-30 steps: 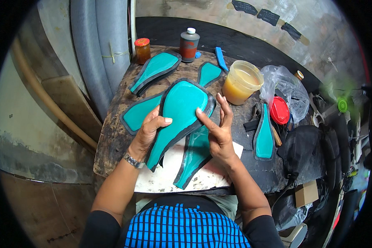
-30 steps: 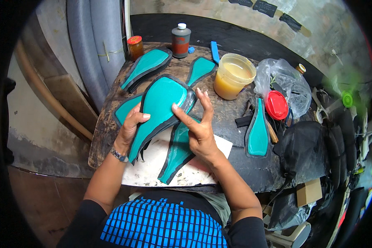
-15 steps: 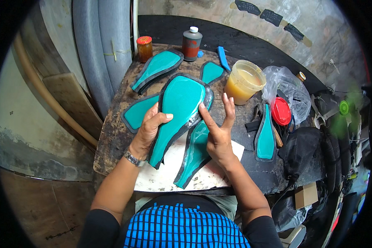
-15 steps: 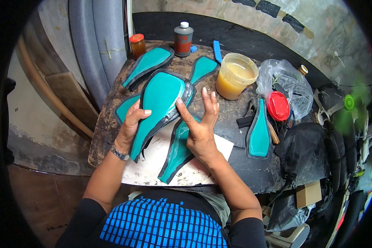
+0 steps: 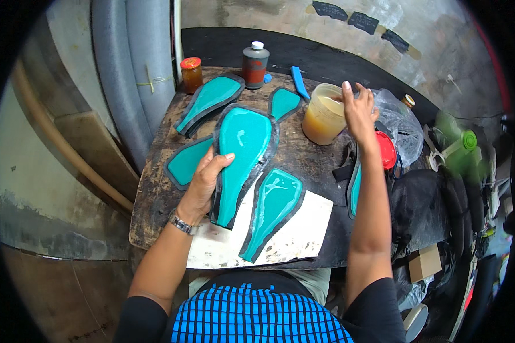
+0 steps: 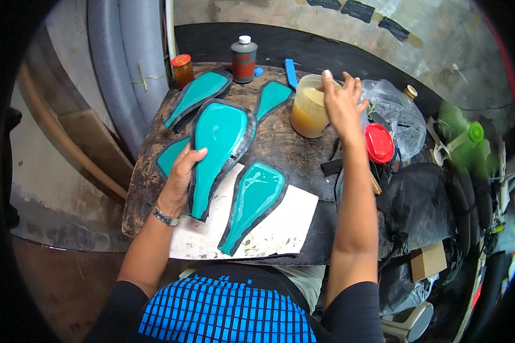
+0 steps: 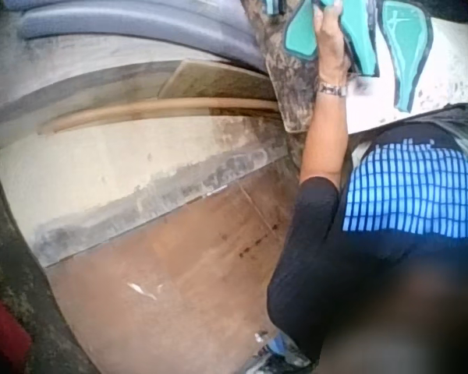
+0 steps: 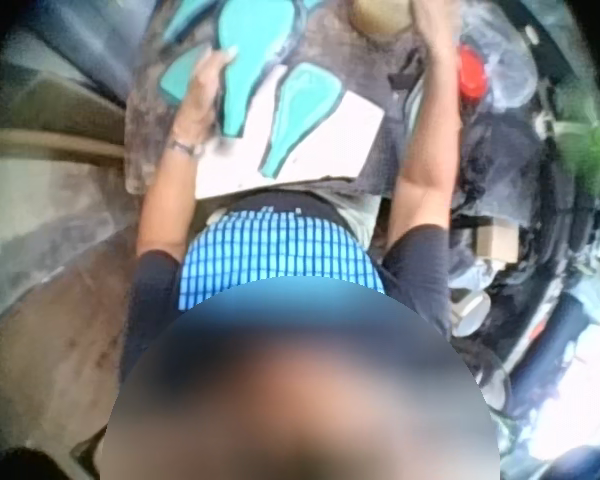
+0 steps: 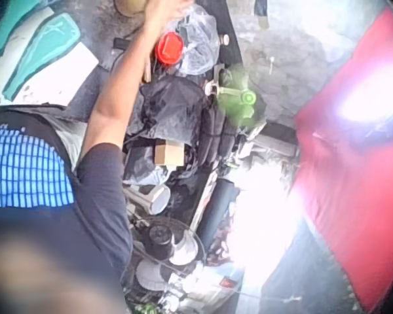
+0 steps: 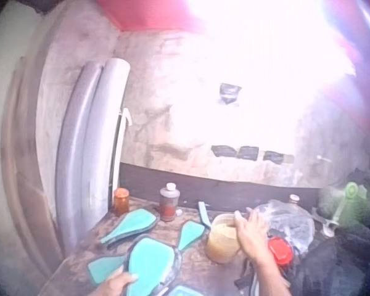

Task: The person applies a yellowish adhesive to the edges of teal shoe insoles using their fingers. They repeatedly dip fingers into a container of glue and spread it along the perimeter of each insole, handling several insoles one at a time.

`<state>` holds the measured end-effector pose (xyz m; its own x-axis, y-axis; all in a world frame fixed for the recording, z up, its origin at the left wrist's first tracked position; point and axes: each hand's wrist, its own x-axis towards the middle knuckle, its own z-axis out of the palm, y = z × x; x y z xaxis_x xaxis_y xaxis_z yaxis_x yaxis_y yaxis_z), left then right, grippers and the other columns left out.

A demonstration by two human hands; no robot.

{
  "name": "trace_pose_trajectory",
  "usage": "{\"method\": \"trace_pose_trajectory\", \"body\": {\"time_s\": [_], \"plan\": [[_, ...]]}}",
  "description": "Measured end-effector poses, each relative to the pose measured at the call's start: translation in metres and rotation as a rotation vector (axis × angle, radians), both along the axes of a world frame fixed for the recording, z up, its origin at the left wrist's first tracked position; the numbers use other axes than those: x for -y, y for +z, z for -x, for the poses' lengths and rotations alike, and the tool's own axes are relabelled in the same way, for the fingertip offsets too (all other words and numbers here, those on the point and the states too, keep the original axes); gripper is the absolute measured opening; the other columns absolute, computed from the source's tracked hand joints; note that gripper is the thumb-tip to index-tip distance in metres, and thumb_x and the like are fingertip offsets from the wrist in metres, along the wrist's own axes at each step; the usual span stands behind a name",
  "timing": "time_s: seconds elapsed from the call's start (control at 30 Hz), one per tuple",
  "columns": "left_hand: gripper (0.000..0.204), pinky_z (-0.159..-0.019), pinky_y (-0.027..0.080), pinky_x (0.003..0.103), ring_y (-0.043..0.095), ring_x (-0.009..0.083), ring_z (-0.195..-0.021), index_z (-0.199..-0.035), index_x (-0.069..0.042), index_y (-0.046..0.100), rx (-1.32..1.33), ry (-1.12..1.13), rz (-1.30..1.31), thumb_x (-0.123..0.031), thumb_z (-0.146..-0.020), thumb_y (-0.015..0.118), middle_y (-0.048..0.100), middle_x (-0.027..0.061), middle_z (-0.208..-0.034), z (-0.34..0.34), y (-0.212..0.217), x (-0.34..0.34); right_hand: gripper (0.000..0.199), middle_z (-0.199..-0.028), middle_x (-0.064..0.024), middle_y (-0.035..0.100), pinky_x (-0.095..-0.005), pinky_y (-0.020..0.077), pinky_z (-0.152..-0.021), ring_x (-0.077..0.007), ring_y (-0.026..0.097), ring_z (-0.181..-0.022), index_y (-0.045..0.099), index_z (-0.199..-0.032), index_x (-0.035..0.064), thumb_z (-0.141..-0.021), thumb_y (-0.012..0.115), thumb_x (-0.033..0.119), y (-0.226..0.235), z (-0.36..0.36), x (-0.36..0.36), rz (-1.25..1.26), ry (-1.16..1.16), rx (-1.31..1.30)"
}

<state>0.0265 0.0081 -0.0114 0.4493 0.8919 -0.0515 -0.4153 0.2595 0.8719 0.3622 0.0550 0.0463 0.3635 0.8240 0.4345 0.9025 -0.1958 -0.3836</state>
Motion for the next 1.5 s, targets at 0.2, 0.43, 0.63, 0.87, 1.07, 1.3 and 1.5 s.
{"method": "trace_pose_trajectory", "body": {"time_s": [0.2,0.43,0.63,0.87,1.07,1.3,1.5], "plan": [[0.061,-0.096,0.046,0.029,0.056,0.0154,-0.109,-0.139,-0.003,0.043,-0.012,0.022,0.032,-0.029,-0.086,0.062,0.056,0.0079,-0.124,0.005,-0.004,-0.008,0.077,-0.151,-0.0151,0.036,-0.0672,0.0072,-0.111,-0.0344,0.024,-0.144,0.075,-0.105,0.0120,-0.097,0.020,0.065,0.029,-0.005,-0.015,0.299,-0.037,0.068],[0.064,-0.087,0.049,0.026,0.059,0.0130,-0.095,-0.135,0.000,0.044,-0.056,-0.020,-0.039,-0.020,-0.077,0.063,0.059,0.0070,-0.111,0.011,-0.005,-0.010,0.025,-0.137,-0.0225,0.046,-0.0578,0.0179,-0.112,-0.0402,0.030,-0.138,0.072,-0.106,0.0111,-0.084,0.069,0.024,-0.013,0.076,0.079,-0.238,0.332,0.310],[0.058,-0.084,0.049,0.024,0.057,0.0093,-0.090,-0.133,0.000,0.045,0.012,-0.010,-0.104,-0.014,-0.079,0.061,0.060,0.0055,-0.107,0.005,-0.003,-0.004,0.059,-0.153,-0.0214,0.027,-0.0551,0.0044,-0.116,-0.0391,0.016,-0.145,0.063,-0.130,0.0313,-0.073,0.069,0.019,-0.054,0.145,0.123,-0.135,0.780,0.116],[0.053,-0.079,0.050,0.023,0.057,0.0084,-0.087,-0.129,0.001,0.048,0.038,0.003,-0.121,-0.013,-0.080,0.060,0.060,0.0049,-0.104,0.007,-0.004,-0.006,0.060,-0.150,-0.0174,0.033,-0.0564,0.0080,-0.118,-0.0353,0.021,-0.144,0.062,-0.129,0.0334,-0.072,0.072,0.020,-0.068,0.153,0.126,-0.449,0.834,0.465],[0.053,-0.081,0.049,0.023,0.057,0.0093,-0.090,-0.129,0.002,0.047,0.014,-0.020,-0.138,-0.012,-0.080,0.060,0.060,0.0062,-0.106,0.008,-0.001,-0.005,0.058,-0.150,-0.0141,0.031,-0.0539,0.0064,-0.118,-0.0349,0.021,-0.143,0.064,-0.126,0.0364,-0.075,0.067,0.009,-0.065,0.143,0.118,-0.443,0.536,0.311],[0.057,-0.079,0.050,0.025,0.060,0.0118,-0.090,-0.133,0.003,0.044,0.001,-0.029,-0.134,-0.012,-0.080,0.058,0.061,0.0079,-0.107,0.005,-0.008,-0.005,0.063,-0.156,-0.0119,0.028,-0.0554,-0.0005,-0.118,-0.0338,0.012,-0.148,0.059,-0.130,0.0436,-0.076,0.070,0.013,-0.072,0.154,0.113,-0.376,0.599,0.424],[0.045,-0.083,0.052,0.026,0.061,0.0109,-0.091,-0.126,0.001,0.050,0.076,-0.030,-0.052,-0.013,-0.083,0.057,0.063,0.0073,-0.106,0.004,-0.017,-0.010,0.061,-0.156,-0.0121,0.028,-0.0565,-0.0006,-0.117,-0.0342,0.012,-0.148,0.059,-0.131,0.0426,-0.078,0.069,0.014,-0.082,0.164,0.126,-0.309,0.699,0.345]]}}
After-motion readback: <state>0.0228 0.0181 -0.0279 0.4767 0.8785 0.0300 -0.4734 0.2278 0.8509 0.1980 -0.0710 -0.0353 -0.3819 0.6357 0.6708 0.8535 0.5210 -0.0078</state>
